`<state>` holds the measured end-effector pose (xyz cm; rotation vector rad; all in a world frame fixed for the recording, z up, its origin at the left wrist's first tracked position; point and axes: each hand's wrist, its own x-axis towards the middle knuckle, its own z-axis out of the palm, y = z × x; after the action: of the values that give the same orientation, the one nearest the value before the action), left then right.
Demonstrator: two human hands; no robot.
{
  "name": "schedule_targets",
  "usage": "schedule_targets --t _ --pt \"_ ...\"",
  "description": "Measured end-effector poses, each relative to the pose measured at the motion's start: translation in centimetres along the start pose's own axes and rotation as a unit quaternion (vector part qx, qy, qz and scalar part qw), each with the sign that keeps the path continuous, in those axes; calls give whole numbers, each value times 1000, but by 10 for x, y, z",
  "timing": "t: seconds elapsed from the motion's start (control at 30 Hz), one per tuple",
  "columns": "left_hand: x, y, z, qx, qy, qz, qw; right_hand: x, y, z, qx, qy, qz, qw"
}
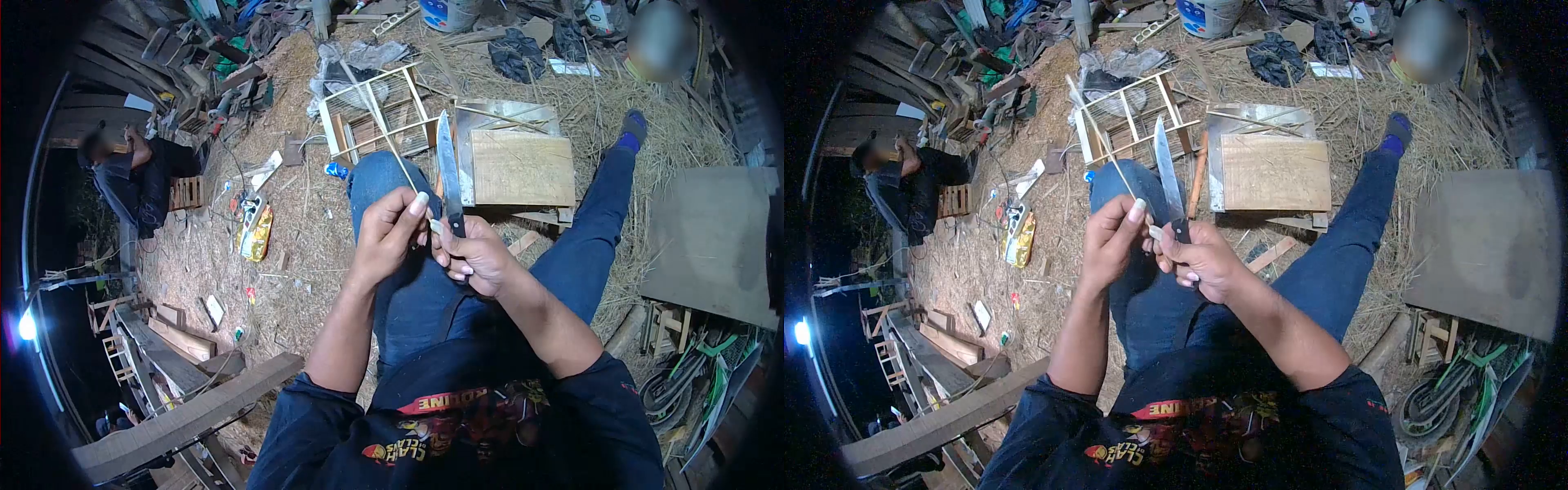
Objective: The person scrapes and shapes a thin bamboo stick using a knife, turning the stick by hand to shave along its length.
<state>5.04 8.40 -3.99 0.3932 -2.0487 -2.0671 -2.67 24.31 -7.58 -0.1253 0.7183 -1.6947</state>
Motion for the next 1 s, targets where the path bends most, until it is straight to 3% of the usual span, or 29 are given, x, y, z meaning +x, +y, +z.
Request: schedule_targets --t 0.17,0.23,0.3,0.43,0.5,0.67,0.83,1.0 --pt "0 -3 2 12 18 42 999 3 4 -3 -20 -7 -22 1000" --pt "1 -2 2 80 31 63 994 4 5 -3 -43 1 -35 998" --pt "2 -2 1 84 36 51 995 5 5 -3 -121 28 -87 988" --pt "4 -9 -1 37 75 15 996 2 0 7 -107 52 -98 988" --pt "5 -6 0 53 95 16 994 2 6 12 -170 106 -201 959" --pt "6 -5 2 132 113 25 984 0 7 6 -256 136 -207 935" --pt "8 -7 9 52 102 5 993 1 5 3 -247 143 -179 942" --pt "10 -4 14 35 75 5 997 4 11 -1 -218 108 -223 944"
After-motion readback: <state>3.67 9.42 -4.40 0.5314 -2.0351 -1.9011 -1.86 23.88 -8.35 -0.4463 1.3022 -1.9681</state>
